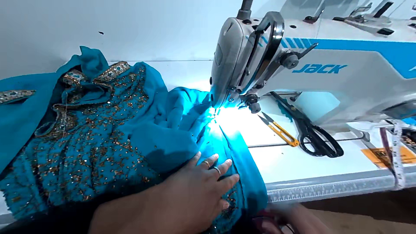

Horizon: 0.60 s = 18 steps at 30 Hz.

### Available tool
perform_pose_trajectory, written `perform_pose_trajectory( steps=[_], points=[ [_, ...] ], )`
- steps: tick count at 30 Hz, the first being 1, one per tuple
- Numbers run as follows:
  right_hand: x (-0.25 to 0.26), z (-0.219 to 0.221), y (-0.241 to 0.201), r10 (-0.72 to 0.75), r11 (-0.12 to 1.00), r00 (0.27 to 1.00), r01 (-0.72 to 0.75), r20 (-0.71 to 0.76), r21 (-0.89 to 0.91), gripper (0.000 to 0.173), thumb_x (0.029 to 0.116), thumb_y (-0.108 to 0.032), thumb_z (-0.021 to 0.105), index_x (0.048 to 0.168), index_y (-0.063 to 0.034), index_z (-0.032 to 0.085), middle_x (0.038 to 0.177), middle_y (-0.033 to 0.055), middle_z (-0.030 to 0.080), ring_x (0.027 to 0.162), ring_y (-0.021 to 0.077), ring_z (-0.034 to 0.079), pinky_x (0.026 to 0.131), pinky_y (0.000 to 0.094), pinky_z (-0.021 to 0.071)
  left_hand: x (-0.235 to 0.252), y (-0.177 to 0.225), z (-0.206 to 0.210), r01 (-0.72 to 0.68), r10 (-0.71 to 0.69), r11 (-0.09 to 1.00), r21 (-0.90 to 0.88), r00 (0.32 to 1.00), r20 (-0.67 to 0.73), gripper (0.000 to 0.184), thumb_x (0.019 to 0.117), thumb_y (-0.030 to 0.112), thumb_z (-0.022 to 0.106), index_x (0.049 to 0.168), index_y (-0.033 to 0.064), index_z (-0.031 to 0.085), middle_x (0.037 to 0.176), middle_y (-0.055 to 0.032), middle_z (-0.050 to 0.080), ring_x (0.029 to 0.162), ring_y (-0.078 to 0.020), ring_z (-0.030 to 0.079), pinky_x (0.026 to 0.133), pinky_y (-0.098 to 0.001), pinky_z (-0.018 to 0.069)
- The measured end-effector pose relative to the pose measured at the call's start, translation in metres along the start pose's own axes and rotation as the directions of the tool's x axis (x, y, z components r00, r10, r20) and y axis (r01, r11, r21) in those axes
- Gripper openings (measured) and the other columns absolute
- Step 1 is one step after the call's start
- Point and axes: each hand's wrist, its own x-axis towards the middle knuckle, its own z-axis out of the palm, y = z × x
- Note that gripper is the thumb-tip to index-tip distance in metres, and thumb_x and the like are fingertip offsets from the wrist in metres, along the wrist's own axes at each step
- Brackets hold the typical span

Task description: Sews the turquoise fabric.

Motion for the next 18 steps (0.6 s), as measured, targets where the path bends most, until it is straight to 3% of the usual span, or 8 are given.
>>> perform_pose_trajectory(
  steps=[1, 3, 5, 7, 11, 18],
  points=[
    [0.014, 0.003, -0.001, 0.003, 1.000, 0.990, 0.000, -0.138, 0.023, 0.025, 0.1006, -0.019, 0.063, 0.104, 0.0050, 0.071, 0.092, 0.0208, 0.071, 0.078, 0.0308, 0.071, 0.067, 0.0408, 0.0590, 0.002, 0.000, -0.007, 0.006, -0.005, 1.000, 0.010, 1.000, -0.021, 0.055, 0.1113, 0.035, 0.035, 0.160, 0.0094, 0.035, 0.167, -0.0158, 0.030, 0.155, -0.0364, 0.026, 0.122, -0.0597, 0.0219],
    [0.040, 0.017, 0.001, 0.045, 0.999, 0.954, -0.034, -0.298, 0.041, 0.025, 0.0993, -0.019, 0.064, 0.104, 0.0037, 0.071, 0.092, 0.0174, 0.070, 0.072, 0.0231, 0.069, 0.061, 0.0335, 0.0583, 0.012, -0.003, -0.011, 0.053, -0.045, 0.998, 0.047, 0.988, -0.146, 0.050, 0.1117, 0.029, 0.034, 0.150, -0.0007, 0.047, 0.153, -0.0195, 0.049, 0.147, -0.0333, 0.042, 0.120, -0.0486, 0.0325],
    [0.062, 0.036, 0.007, 0.085, 0.996, 0.924, -0.077, -0.372, 0.034, 0.026, 0.0979, -0.023, 0.064, 0.107, 0.0011, 0.071, 0.093, 0.0134, 0.070, 0.069, 0.0184, 0.067, 0.059, 0.0303, 0.0573, 0.025, -0.005, -0.007, 0.148, -0.135, 0.988, 0.049, 0.970, -0.203, 0.050, 0.1115, 0.030, 0.036, 0.148, -0.0024, 0.049, 0.151, -0.0205, 0.051, 0.146, -0.0328, 0.043, 0.119, -0.0469, 0.0336],
    [0.075, 0.047, 0.010, 0.131, 0.991, 0.910, -0.134, -0.393, 0.021, 0.030, 0.0949, -0.028, 0.066, 0.105, -0.0010, 0.072, 0.089, 0.0102, 0.069, 0.065, 0.0178, 0.065, 0.056, 0.0318, 0.0554, 0.031, -0.008, 0.002, 0.171, -0.159, 0.984, 0.041, 0.963, -0.217, 0.055, 0.1106, 0.033, 0.040, 0.152, -0.0033, 0.041, 0.157, -0.0222, 0.043, 0.148, -0.0353, 0.039, 0.119, -0.0494, 0.0319],
    [0.081, 0.049, 0.001, 0.215, 0.974, 0.919, -0.226, -0.330, 0.007, 0.026, 0.0938, -0.026, 0.067, 0.102, -0.0021, 0.073, 0.086, 0.0102, 0.068, 0.064, 0.0216, 0.066, 0.053, 0.0369, 0.0542, 0.031, -0.021, 0.038, 0.087, 0.004, 0.984, 0.157, 0.862, -0.507, 0.050, 0.1061, 0.032, 0.045, 0.145, 0.0028, 0.054, 0.149, -0.0180, 0.055, 0.138, -0.0360, 0.053, 0.108, -0.0505, 0.0459],
    [0.081, 0.045, -0.017, 0.156, 0.970, 0.899, -0.217, -0.409, -0.107, 0.018, 0.0954, -0.013, 0.062, 0.096, 0.0014, 0.071, 0.083, 0.0140, 0.067, 0.068, 0.0264, 0.068, 0.054, 0.0360, 0.0550, 0.031, -0.030, 0.047, 0.016, 0.095, 0.985, 0.171, 0.777, -0.623, 0.044, 0.1032, 0.032, 0.045, 0.138, 0.0108, 0.063, 0.146, -0.0120, 0.059, 0.133, -0.0373, 0.057, 0.099, -0.0540, 0.0489]
  ],
)
